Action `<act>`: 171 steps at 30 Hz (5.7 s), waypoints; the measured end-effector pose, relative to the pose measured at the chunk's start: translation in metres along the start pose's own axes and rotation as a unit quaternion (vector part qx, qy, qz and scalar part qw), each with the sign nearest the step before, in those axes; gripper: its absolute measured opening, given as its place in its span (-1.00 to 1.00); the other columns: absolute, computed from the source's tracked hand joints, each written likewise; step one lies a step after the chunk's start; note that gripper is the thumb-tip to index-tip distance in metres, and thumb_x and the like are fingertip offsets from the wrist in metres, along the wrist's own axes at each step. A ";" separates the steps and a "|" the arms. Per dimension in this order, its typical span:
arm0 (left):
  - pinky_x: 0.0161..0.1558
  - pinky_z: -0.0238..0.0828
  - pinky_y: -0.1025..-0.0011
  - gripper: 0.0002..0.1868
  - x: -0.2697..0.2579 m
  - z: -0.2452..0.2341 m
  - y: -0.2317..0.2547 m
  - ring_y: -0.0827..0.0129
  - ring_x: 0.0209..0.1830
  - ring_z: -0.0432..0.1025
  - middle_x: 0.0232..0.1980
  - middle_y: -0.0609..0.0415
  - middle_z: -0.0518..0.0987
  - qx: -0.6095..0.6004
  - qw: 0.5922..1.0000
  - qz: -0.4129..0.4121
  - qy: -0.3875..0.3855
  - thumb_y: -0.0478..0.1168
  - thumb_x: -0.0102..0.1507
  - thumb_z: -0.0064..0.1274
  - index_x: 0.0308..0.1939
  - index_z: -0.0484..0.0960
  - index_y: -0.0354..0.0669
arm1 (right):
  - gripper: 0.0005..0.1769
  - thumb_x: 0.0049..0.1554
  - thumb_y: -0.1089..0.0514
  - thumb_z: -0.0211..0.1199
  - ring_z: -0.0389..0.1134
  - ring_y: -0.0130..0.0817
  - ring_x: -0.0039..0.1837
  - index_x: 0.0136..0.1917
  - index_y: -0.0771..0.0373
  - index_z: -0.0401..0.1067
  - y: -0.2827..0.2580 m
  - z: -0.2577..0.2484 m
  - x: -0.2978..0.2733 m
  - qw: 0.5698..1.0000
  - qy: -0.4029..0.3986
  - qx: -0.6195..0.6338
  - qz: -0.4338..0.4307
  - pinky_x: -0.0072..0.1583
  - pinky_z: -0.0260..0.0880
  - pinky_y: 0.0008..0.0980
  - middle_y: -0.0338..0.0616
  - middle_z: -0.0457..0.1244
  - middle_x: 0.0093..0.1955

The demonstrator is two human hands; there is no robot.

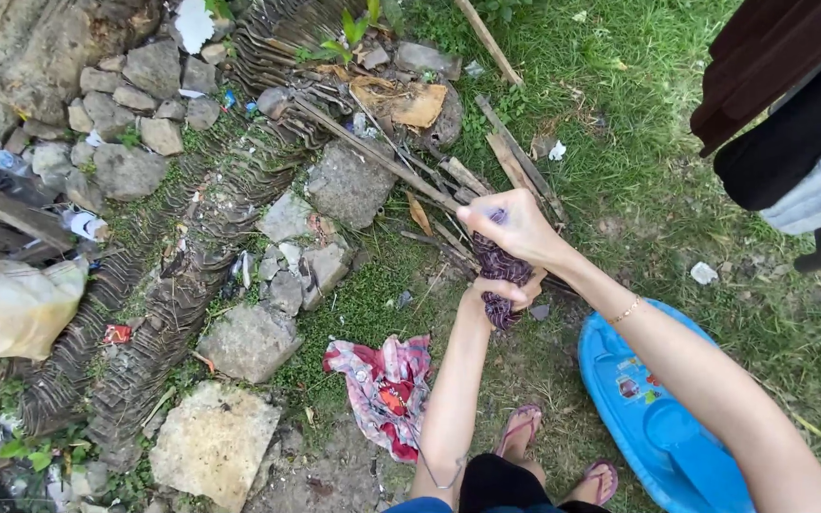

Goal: Hanging several pieces of laundered clothing onto hangers and placing them on an outdoor clothesline.

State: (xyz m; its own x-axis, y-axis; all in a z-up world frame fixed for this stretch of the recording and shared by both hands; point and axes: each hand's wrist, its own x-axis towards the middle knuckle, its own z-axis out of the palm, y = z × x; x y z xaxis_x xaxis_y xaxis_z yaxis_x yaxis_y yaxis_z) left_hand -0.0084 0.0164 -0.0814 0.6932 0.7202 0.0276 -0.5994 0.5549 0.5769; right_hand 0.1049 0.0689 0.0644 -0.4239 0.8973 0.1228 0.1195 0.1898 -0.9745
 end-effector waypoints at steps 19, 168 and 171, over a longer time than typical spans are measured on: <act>0.16 0.50 0.28 -0.19 0.016 0.075 0.017 0.33 0.02 0.54 0.03 0.08 0.58 0.272 0.862 0.203 0.378 0.05 -0.04 0.40 0.20 0.47 -0.23 | 0.05 0.18 -0.60 -0.54 0.28 -0.06 0.38 0.39 0.23 0.31 0.024 -0.027 -0.044 0.931 0.058 0.277 0.230 0.40 0.25 0.09 0.18 0.24 0.36; -0.19 0.27 0.55 -0.88 0.072 0.343 -0.087 0.54 -0.26 0.32 -0.26 0.19 0.44 0.553 0.818 0.157 -0.029 -0.33 0.36 0.12 -0.11 0.54 -0.35 | -0.38 -0.08 0.29 0.40 0.38 -0.05 0.04 0.26 0.25 0.31 -0.007 -0.128 -0.389 0.895 0.421 -0.142 0.025 0.06 0.41 -0.14 0.04 0.18 0.11; -0.08 0.34 0.48 -0.79 0.063 0.341 -0.067 0.41 -0.17 0.38 -0.17 0.07 0.44 0.596 0.781 0.167 -0.088 -0.44 0.24 0.09 -0.05 0.50 -0.36 | -0.45 -0.03 0.23 0.49 0.38 -0.01 0.04 0.16 0.27 0.30 0.014 -0.125 -0.374 0.883 0.415 -0.209 0.070 0.07 0.39 -0.13 0.08 0.21 0.03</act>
State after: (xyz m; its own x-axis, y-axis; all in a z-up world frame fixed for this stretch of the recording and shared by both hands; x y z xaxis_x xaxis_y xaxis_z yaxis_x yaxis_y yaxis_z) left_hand 0.2117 -0.1175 0.1605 0.6846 0.6157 0.3903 -0.0337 -0.5080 0.8607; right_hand 0.3769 -0.2140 0.0286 0.4042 0.8737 0.2708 0.5134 0.0283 -0.8577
